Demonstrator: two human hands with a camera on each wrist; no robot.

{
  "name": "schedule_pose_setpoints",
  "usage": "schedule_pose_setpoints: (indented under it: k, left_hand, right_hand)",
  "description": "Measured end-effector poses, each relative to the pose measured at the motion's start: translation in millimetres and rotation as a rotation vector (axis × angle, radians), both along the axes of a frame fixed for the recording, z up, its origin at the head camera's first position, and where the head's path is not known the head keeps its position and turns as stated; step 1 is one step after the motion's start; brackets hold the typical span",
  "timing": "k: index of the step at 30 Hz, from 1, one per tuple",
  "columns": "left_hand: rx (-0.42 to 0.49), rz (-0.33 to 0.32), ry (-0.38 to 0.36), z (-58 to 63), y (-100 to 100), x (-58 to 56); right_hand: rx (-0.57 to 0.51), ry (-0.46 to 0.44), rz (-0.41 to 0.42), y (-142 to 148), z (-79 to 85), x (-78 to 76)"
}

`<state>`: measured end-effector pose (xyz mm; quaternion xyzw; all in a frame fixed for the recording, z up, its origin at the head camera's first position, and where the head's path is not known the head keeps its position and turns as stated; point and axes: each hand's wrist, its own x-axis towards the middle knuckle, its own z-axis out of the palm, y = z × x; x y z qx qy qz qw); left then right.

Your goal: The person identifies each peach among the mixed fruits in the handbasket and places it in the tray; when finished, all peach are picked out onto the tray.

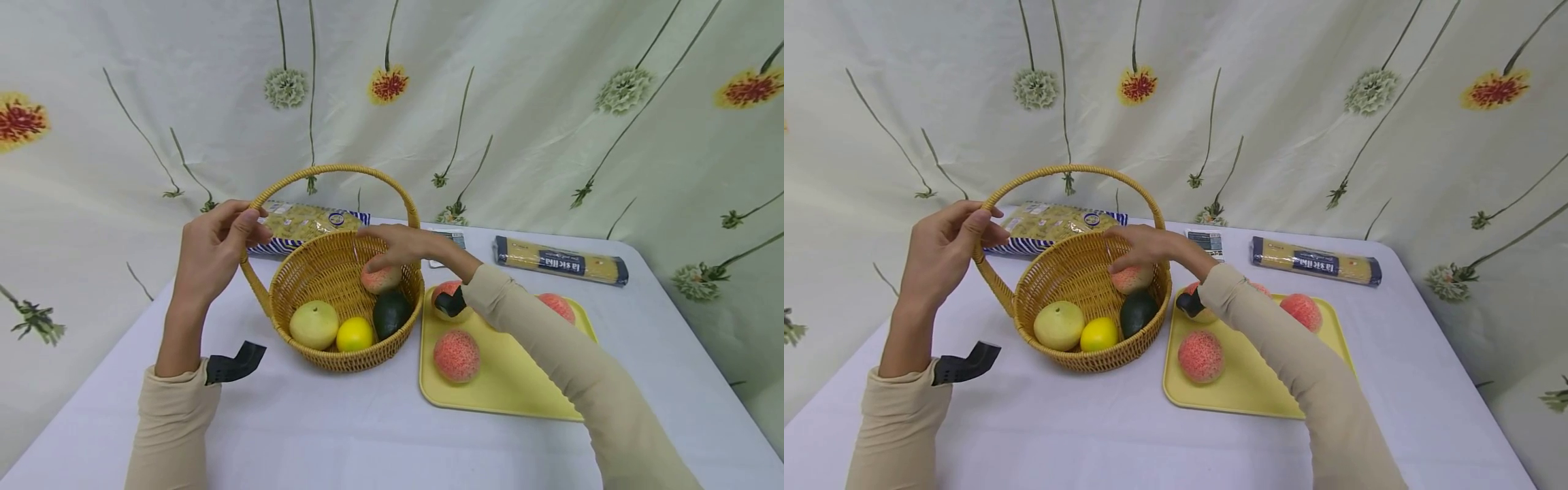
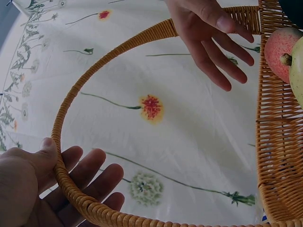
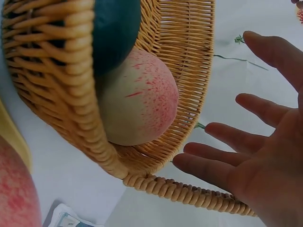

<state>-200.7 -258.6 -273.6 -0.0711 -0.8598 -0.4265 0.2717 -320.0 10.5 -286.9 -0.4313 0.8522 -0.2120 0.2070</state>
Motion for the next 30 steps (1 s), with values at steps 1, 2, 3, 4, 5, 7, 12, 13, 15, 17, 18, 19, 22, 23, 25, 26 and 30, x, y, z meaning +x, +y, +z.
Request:
schedule_pose_setpoints:
  k: [1,2,3,4,5,7,12,13,15,17,18,19,22,23,25,26,30]
  left_hand:
    - [0.0,-0.001,0.0,0.0,-0.1,-0.1]
    - [0.0,-0.001,0.001,-0.1,-0.2,-0.1]
    - [0.0,-0.001,0.001,-0.1,-0.2,-0.1]
    - [0.0,-0.001,0.002,-0.2,-0.2,-0.2]
    - [0.0,-0.001,0.002,-0.2,-0.2,-0.1]
    - [-0.001,-0.001,0.004,-0.2,0.1,-0.1]
    - [-0.003,-0.003,0.007,0.1,1.1,0.0]
    - [-0.003,-0.003,0.007,0.2,1.2,0.0]
    - [-0.005,-0.005,0.009,0.3,1.2,0.0]
    - [-0.007,-0.005,0.009,0.3,1.0,-0.1]
    - [-0.007,-0.005,0.009,0.2,0.8,-0.1]
    - [-0.008,-0.005,0.008,0.1,0.6,-0.2]
    - [-0.009,-0.005,0.005,0.0,-0.1,-0.3]
    - [-0.008,-0.004,0.004,0.1,-0.4,-0.2]
    - [-0.008,-0.003,0.001,0.4,-0.8,0.0]
    - [-0.008,-0.003,0.001,0.6,-0.8,0.1]
    - [-0.003,-0.009,0.007,1.2,-0.6,0.0]
  right_hand:
    - [0.019,-0.003,-0.007,-1.8,0.7,-0.9]
    - [0.039,-0.005,-0.013,-3.5,1.2,-1.8]
    - [0.058,-0.005,-0.018,-5.0,1.4,-2.7]
    - [0.076,-0.007,-0.017,-6.5,1.6,-3.2]
    - [0.093,-0.01,-0.018,-7.7,1.7,-3.9]
    - [0.124,-0.018,-0.017,-9.7,1.2,-5.1]
    - [0.169,-0.045,-0.02,-13.7,-1.2,-7.5]
    - [0.172,-0.051,-0.017,-14.6,-1.9,-8.2]
    - [0.18,-0.073,-0.016,-16.2,-3.7,-9.8]
    - [0.187,-0.094,-0.015,-17.6,-5.4,-11.1]
    - [0.188,-0.105,-0.014,-18.4,-6.2,-11.9]
    - [0.188,-0.119,-0.015,-19.3,-7.0,-12.6]
    - [0.198,-0.134,-0.028,-22.1,-8.3,-14.3]
    - [0.203,-0.134,-0.03,-23.4,-8.6,-14.9]
    - [0.221,-0.121,-0.035,-26.1,-8.7,-16.3]
    - [0.233,-0.111,-0.039,-27.2,-8.5,-16.8]
    - [0.287,-0.066,-0.044,-29.5,-7.8,-17.9]
